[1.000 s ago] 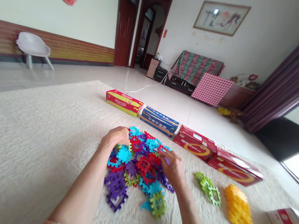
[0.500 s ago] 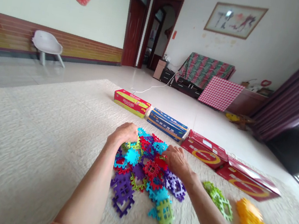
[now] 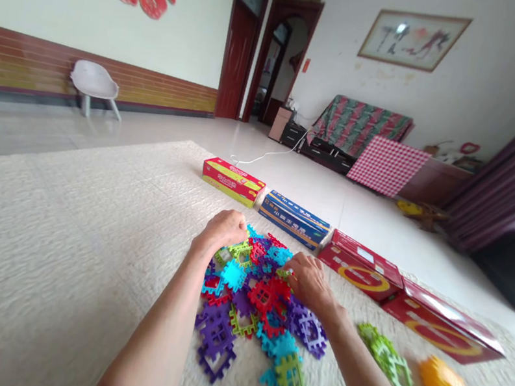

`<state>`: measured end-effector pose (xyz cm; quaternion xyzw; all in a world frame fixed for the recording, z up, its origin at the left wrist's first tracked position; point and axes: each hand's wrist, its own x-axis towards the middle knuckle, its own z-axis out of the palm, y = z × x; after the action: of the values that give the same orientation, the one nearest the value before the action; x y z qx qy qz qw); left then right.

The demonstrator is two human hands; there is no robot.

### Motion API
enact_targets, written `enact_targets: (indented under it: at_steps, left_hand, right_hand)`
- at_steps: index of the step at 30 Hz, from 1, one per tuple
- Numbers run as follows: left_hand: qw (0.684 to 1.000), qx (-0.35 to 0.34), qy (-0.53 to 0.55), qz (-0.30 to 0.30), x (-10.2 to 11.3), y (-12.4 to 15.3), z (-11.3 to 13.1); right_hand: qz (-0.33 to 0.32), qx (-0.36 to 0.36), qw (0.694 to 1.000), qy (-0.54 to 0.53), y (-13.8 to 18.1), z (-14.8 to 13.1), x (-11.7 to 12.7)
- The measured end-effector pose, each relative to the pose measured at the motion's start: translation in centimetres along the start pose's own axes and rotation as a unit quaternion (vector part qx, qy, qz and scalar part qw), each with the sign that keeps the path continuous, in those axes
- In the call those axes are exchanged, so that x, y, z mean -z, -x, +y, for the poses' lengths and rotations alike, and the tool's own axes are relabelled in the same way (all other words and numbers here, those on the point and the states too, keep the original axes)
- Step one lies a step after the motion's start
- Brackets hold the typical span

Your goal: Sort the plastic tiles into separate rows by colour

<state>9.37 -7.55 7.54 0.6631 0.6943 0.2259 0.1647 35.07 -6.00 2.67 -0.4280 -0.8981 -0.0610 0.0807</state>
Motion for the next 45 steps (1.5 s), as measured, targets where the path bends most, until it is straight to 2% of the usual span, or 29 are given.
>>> enact_targets:
  at_steps: [6, 10, 13, 17, 21, 23, 27, 32, 35, 37, 39, 41, 43, 45]
  left_hand:
    - [0.997, -0.001, 0.063, 0.037, -0.4, -0.4, 0.3]
    - [0.991, -0.019, 0.123, 0.044, -0.3, -0.2, 0.8]
    - [0.988, -0.029, 0.147, 0.037, -0.4, -0.1, 1.2]
    - [0.985, -0.065, 0.16, 0.03, -0.8, -0.2, 1.2]
    - [0.976, -0.11, 0.185, 0.017, -1.1, -0.3, 1.0]
    - [0.975, -0.115, 0.191, 0.012, -1.1, -0.3, 1.0]
    - [0.971, -0.122, 0.203, 0.015, -0.8, -0.1, 1.3]
    - [0.957, -0.123, 0.256, 0.053, -1.1, -0.4, 1.7]
    - [0.941, -0.107, 0.31, 0.077, -1.3, -0.6, 2.1]
    - [0.934, -0.101, 0.336, 0.074, -1.3, -0.6, 2.4]
    - [0.93, -0.105, 0.347, 0.066, -1.2, -0.5, 2.6]
    - [0.93, -0.105, 0.341, 0.087, -1.1, -0.6, 2.7]
    - [0.934, -0.101, 0.324, 0.115, -1.4, -0.7, 2.9]
    - [0.937, -0.102, 0.314, 0.113, -2.2, -0.8, 3.5]
  right_hand:
    - [0.125, -0.007, 0.992, -0.037, 0.0, 0.4, 0.1]
    - [0.202, -0.024, 0.965, -0.164, -0.7, -0.6, 0.5]
    - [0.185, -0.02, 0.949, -0.256, -1.4, -2.2, 1.0]
    - [0.084, -0.029, 0.949, -0.304, -2.4, -3.6, 1.3]
    - [0.003, -0.039, 0.951, -0.305, -2.9, -3.6, 1.3]
    - [0.006, -0.032, 0.956, -0.293, -3.0, -3.4, 1.3]
    - [0.053, -0.036, 0.952, -0.298, -2.7, -3.2, 1.3]
    - [0.135, -0.077, 0.937, -0.313, -2.1, -3.5, 1.5]
    - [0.176, -0.095, 0.913, -0.357, -1.9, -3.8, 2.0]
    - [0.155, -0.103, 0.888, -0.42, -1.7, -4.1, 2.5]
    - [0.107, -0.114, 0.853, -0.499, -1.3, -4.4, 2.9]
    - [0.083, -0.137, 0.811, -0.563, -0.6, -4.7, 3.3]
    - [0.098, -0.169, 0.773, -0.604, 0.2, -4.9, 3.5]
    - [0.129, -0.2, 0.74, -0.63, 1.1, -5.0, 3.5]
